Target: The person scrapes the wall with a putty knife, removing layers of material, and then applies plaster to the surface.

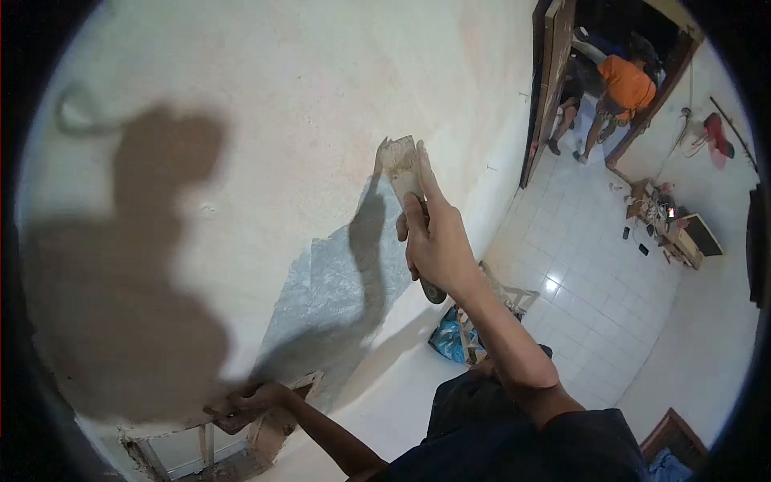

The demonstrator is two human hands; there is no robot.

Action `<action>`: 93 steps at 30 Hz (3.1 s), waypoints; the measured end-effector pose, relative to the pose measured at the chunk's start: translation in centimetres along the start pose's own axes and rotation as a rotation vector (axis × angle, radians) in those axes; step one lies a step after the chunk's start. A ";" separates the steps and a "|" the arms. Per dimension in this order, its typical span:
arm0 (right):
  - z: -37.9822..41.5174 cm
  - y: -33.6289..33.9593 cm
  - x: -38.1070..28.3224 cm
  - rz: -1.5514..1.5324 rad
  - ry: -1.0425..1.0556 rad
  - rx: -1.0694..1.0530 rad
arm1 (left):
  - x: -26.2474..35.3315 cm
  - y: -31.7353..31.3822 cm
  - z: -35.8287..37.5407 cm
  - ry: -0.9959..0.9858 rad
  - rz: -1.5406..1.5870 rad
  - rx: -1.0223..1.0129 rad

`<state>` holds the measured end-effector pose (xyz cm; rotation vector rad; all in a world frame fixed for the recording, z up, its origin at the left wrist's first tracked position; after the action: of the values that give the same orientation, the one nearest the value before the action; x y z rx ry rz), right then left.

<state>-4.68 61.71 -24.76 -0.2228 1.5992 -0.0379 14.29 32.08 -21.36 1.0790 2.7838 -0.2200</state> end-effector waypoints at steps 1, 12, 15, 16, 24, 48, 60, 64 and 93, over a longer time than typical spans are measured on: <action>0.1 -0.2 -0.1 0.065 0.011 0.032 | -0.1 -0.2 0.3 0.109 0.077 0.004; 0.8 -2.3 0.3 0.128 -0.058 0.061 | 2.5 0.0 0.4 0.609 0.510 0.073; 4.3 -4.4 2.0 0.175 0.147 0.076 | 0.9 -0.5 1.0 0.415 0.288 0.027; 4.8 -3.6 3.3 0.151 0.023 -0.033 | -0.1 -0.8 1.3 0.331 0.225 0.011; 0.7 2.8 3.8 0.258 0.203 0.092 | -2.6 -1.2 1.4 0.044 0.036 -0.006; -2.4 0.8 9.1 0.518 0.486 0.041 | -2.8 -1.1 2.0 0.257 0.187 -0.114; 3.9 7.0 9.7 0.260 -0.072 0.014 | -0.9 -1.3 1.4 0.082 0.042 0.032; 3.0 5.2 5.5 -0.002 -0.126 0.043 | -0.7 -1.3 0.6 -0.103 -0.012 0.123; 1.2 -2.0 4.4 0.329 0.149 -0.079 | -2.9 -1.4 2.8 0.307 0.264 -0.092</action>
<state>-3.36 59.13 -28.87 -0.0160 1.7699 0.2685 15.69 28.63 -23.44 1.5547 2.8264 0.1135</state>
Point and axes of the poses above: each hand's wrist, its own z-axis away from the middle knuckle, its own y-axis out of the back of the hand, x = y × z, the point moved 1 cm from there along -z, towards the middle knuckle, and after that the axes turned 3 degrees about -z, right-handed, at the moved point
